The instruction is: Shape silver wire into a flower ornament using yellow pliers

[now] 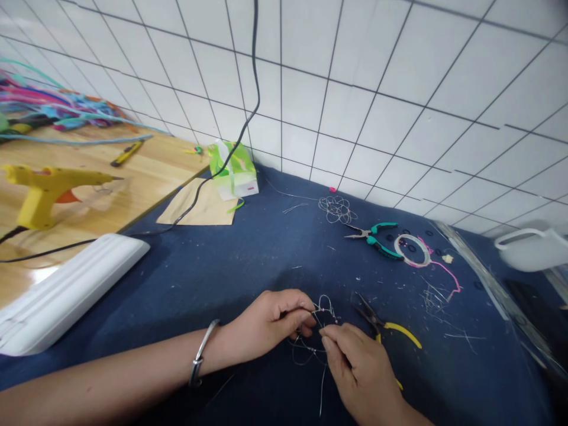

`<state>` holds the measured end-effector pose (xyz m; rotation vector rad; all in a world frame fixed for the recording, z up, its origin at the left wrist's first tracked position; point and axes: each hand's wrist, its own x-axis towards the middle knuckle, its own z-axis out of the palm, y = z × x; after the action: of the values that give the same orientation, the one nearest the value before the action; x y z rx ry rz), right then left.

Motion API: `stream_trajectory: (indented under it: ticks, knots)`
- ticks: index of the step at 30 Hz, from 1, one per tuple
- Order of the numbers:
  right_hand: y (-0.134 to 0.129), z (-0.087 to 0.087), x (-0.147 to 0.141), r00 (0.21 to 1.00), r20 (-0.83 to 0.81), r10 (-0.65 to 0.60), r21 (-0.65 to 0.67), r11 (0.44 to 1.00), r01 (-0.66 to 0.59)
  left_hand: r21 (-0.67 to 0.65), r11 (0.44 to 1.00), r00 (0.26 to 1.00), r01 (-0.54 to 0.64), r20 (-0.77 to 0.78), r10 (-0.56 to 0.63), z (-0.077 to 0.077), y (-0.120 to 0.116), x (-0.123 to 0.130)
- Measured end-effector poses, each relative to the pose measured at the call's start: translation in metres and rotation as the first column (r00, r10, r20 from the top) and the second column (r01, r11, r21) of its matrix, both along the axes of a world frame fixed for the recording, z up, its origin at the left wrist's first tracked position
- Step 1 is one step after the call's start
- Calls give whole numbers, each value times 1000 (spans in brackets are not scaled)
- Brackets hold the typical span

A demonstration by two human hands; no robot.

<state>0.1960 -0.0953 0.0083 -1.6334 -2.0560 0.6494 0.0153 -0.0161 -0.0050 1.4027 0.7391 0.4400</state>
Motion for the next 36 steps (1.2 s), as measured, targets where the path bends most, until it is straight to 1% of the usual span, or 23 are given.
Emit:
stream_trajectory:
  ticks: [3,8,22,29,36]
  knots:
    - [1,0,0,1000,-15,2,-16,1000,-3,1,1000,1000,-6,6,6,-1,0,0]
    - [1,-3,0,999,-53,-7,69,998,11,18,1000,1000,5,5,-5,2,1,0]
    - [-1,-6,1,1000,-13,6,120,993,-4,19,999,1000,28,10,-28,3,1,-1]
    - [-1,-5,0,999,-45,-8,88,996,12,28,999,999,30,10,-31,2,2,0]
    - [-1,-1,-2,997,-77,-14,-11,1000,13,24,1000,999,20,34,-21,-1,0,-1]
